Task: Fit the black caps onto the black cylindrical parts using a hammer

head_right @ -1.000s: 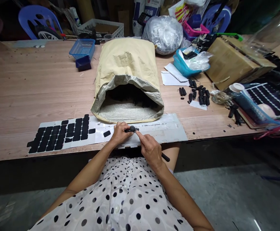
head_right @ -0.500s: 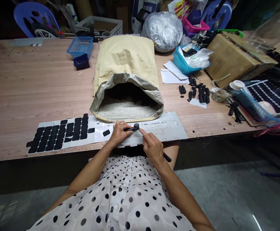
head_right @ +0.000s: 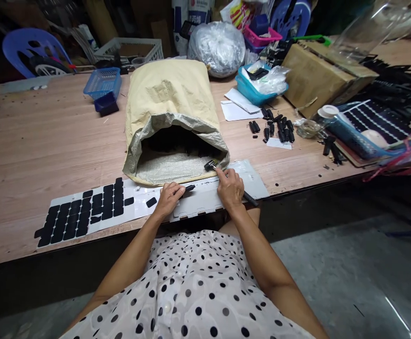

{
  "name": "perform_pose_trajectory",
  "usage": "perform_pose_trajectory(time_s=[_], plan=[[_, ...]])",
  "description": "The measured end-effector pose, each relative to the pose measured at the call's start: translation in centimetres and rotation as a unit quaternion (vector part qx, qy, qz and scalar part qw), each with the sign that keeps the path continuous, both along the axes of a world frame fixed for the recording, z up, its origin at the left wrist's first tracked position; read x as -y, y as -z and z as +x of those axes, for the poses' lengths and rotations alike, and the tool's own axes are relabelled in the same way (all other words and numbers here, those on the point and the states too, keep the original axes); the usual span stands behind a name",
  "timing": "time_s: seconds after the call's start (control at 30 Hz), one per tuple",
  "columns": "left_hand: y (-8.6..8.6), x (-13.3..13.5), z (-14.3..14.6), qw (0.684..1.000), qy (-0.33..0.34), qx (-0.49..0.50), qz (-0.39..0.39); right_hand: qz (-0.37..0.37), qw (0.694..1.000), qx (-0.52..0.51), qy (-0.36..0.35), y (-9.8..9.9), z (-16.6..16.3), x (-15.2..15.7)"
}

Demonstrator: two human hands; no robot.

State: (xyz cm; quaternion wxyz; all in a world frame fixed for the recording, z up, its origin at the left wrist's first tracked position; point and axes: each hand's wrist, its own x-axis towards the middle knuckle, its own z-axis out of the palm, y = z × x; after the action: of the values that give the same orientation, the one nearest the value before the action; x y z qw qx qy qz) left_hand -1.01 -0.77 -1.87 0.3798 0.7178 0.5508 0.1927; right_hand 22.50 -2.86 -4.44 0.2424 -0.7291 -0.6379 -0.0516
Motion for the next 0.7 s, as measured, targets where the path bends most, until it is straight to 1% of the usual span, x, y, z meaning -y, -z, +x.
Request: perform_pose_trajectory(time_s=[0.1, 0.27, 0.33, 0.4, 0.47, 0.53, 0.6, 0.63, 0.7], plan=[[0.0, 0.1, 0.0, 1.0, -0.007, -0.008, -0.008, -0.012, 1.0, 0.013, 0.007, 0.6, -0.4, -0.1], [-0.2, 0.1, 0.2, 1.0, -0.017, -0.012, -0.004, -0.008, 1.0, 0.026, 0.01, 0.7, -0.5, 0.2], [-0.5, 0.4, -0.1, 1.0, -0.019, 0.003, -0.001, -0.007, 0.999, 0.036, 0.016, 0.8, -0.4, 0.2], [-1.1, 1.3, -0.5, 0.999, -0.009, 0.033, 0.009, -0.008, 0.999, 0.047, 0.025, 0.9, -0.4, 0.1], [-1.7, 2.7, -1.2, 0.996, 0.041, 0.076, 0.0, -0.009, 0.998, 0.055, 0.03, 1.0, -0.5, 0.1], [-2.1, 4.5, -1.7, 0.983, 0.128, 0.114, -0.061, -0.007, 0.998, 0.057, 0.03, 1.1, -0.5, 0.1], [-2.2, 6.2, -1.8, 0.965, 0.201, 0.119, -0.121, -0.001, 0.998, 0.052, 0.028, 1.2, -0.5, 0.0], [-2.2, 6.9, -1.7, 0.961, 0.219, 0.106, -0.128, 0.002, 0.998, 0.048, 0.027, 1.2, -0.6, 0.0], [-2.1, 7.7, -1.2, 0.966, 0.231, 0.058, -0.097, 0.008, 0.999, 0.042, 0.024, 1.3, -0.6, 0.0]])
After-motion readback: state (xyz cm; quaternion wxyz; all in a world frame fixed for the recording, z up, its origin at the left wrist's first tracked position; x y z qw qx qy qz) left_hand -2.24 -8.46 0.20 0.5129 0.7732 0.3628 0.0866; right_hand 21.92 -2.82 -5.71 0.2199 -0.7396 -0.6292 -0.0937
